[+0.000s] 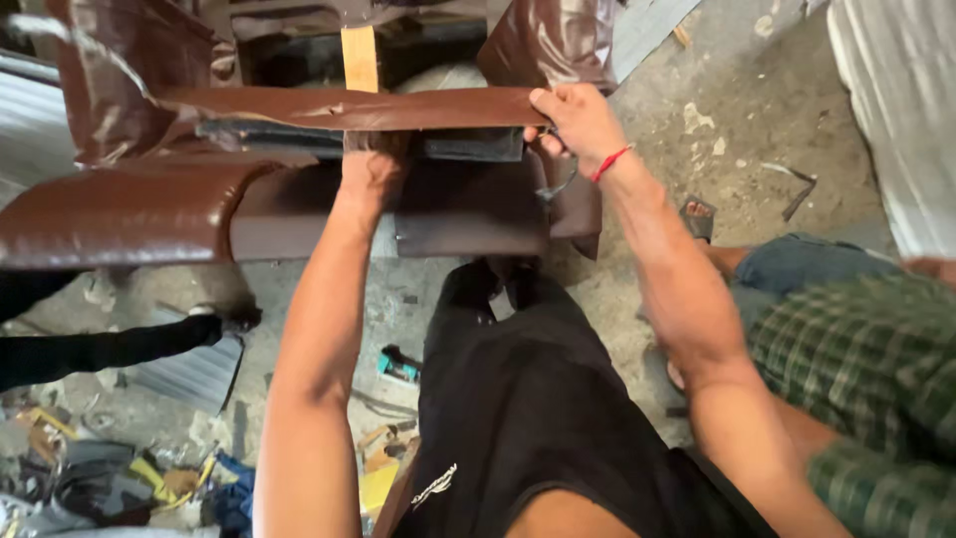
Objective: The person is reupholstering a sofa, they are seen attaching brown leather pieces to the sofa frame and using a staple gun.
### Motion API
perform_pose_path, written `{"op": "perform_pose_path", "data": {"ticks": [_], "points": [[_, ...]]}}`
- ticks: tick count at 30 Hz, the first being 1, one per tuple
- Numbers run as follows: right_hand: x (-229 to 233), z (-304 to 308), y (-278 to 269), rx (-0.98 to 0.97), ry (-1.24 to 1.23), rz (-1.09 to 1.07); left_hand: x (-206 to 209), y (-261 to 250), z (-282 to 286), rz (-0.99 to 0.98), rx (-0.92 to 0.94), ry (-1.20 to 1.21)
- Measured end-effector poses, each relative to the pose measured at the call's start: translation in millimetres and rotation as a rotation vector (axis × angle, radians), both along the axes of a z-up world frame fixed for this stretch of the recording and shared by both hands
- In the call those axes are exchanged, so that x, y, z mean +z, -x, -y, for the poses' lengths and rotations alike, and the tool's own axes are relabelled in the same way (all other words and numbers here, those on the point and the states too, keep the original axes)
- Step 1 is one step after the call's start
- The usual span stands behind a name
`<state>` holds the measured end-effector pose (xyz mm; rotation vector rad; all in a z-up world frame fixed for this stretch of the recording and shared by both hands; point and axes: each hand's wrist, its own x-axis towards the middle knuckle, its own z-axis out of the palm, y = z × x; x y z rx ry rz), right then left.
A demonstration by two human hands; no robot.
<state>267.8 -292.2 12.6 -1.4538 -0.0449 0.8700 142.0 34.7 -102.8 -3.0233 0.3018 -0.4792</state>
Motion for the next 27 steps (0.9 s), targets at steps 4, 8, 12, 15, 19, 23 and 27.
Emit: {"op": "perform_pose_path", "data": {"ticks": [4, 8, 12, 15, 19, 23, 27], "points": [[13, -4, -38, 0.074, 0.316, 0.363, 10, -47, -13, -0.344, 0.016, 0.351], [21, -10, -61, 0.145, 0.254, 0.917, 33, -83, -22, -0.441, -0.073, 0.440], [18, -15, -87, 0.261, 0.426, 1.172, 55, -103, -27, -0.583, -0.105, 0.483], [9, -19, -105, 0.176, 0.681, 1.230, 67, -109, -28, -0.746, -0.113, 0.439], [5, -23, -120, 0.136, 0.704, 1.366, 77, -115, -35, -0.800, -0.208, 0.371], [5, -27, -121, 0.180, 0.614, 1.202, 74, -127, -37, -0.747, -0.246, 0.300], [7, -35, -121, 0.135, 0.648, 1.288, 77, -144, -45, -0.696, -0.304, 0.293]]}}
